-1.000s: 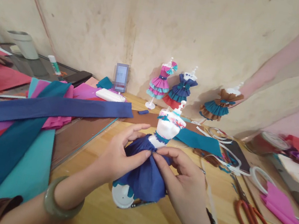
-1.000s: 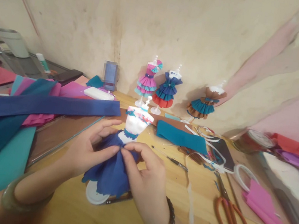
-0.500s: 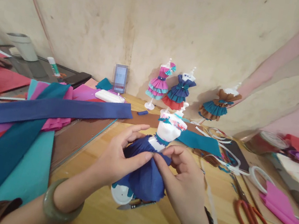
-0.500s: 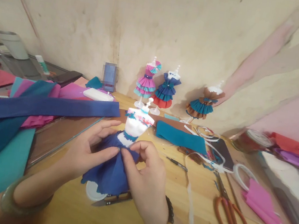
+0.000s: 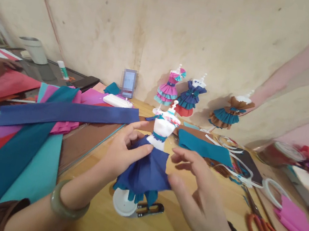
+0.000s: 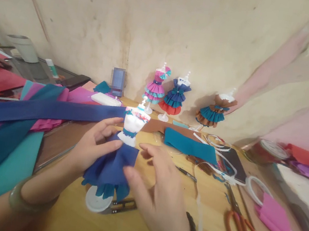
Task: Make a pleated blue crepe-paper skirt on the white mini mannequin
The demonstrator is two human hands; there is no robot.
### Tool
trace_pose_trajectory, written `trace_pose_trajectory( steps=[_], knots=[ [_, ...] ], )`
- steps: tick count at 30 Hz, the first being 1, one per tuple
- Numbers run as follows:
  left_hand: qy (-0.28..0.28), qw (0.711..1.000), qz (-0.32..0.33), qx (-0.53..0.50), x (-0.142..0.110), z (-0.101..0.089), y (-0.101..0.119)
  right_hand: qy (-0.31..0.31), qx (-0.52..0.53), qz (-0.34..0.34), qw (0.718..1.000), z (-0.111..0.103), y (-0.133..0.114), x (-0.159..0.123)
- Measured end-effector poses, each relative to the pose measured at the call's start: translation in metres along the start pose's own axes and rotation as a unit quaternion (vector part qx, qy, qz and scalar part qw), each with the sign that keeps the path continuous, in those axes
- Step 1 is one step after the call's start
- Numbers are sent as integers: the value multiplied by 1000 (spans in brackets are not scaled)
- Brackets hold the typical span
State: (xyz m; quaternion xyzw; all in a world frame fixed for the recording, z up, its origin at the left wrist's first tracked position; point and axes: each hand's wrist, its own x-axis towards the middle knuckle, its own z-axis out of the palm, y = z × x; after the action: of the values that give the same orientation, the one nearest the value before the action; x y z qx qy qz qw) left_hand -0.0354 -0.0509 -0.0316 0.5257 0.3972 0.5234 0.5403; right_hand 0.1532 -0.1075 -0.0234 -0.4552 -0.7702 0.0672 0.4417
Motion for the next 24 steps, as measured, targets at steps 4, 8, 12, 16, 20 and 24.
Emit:
trace_pose_trajectory(
  steps=[4,8,12,16,20,24],
  knots=[
    [14,999,-2,-34,5,-2,-5,-16,-113,-186,976,-2,-5,-3],
    [16,999,-2,-35,4,0,-8,-2,-149,-251,956,6,-13,-7],
    [13,997,-11,-72,6,-1,-12,-39,-164,-296,940,17,-15,-12],
    [19,993,-45,-112,11,-4,-13,-64,-170,-312,932,29,-9,-15],
    [14,992,-60,-108,10,-4,-9,-69,-174,-312,931,35,-3,-17],
    [21,995,-63,-73,8,-2,-7,-75,-168,-315,931,39,-2,-17]
  ],
)
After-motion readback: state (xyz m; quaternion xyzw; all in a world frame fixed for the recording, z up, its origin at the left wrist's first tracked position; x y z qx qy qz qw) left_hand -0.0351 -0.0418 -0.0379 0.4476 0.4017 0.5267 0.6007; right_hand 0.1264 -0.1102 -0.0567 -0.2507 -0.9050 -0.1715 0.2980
